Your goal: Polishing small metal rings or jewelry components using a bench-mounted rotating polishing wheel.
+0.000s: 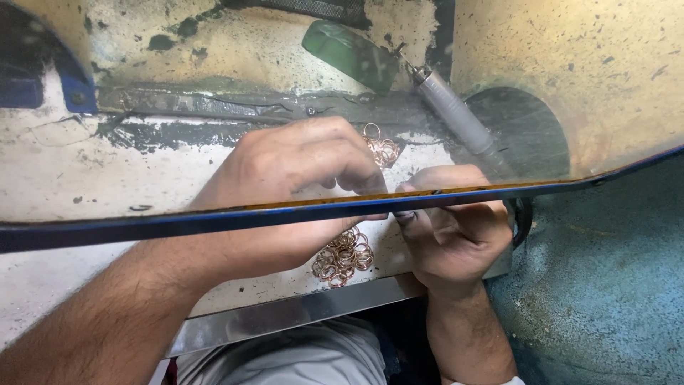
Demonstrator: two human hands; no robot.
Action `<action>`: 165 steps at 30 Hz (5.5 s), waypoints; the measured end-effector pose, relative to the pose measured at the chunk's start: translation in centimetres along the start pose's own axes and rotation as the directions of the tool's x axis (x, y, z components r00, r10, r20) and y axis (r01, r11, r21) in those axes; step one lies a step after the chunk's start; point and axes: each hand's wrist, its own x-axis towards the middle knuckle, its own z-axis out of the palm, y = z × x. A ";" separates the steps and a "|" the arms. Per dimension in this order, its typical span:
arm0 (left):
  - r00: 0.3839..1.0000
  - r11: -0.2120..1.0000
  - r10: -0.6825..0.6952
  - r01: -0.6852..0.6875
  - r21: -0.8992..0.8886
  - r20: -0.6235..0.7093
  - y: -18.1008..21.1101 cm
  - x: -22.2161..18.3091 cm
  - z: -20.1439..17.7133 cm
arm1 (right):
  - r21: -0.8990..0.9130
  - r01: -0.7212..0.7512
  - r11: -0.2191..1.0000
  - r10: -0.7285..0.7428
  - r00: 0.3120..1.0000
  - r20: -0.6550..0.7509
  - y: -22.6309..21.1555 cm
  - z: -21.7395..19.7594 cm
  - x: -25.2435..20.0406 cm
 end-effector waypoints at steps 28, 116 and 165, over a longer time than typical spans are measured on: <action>0.996 0.997 0.069 -0.071 -0.040 -0.050 1.0 0.2 0.0 | 0.007 -0.020 1.000 0.019 0.998 0.067 -0.2 0.3 0.6; 0.878 0.926 0.305 -0.184 0.329 -0.368 -3.3 6.1 -1.0 | 0.111 0.039 0.993 -0.030 0.997 -0.078 1.5 4.4 11.5; 0.891 0.945 0.284 -0.198 0.262 -0.353 -4.1 5.1 -0.8 | 0.185 0.200 0.962 -0.181 0.977 -0.114 3.3 4.3 10.6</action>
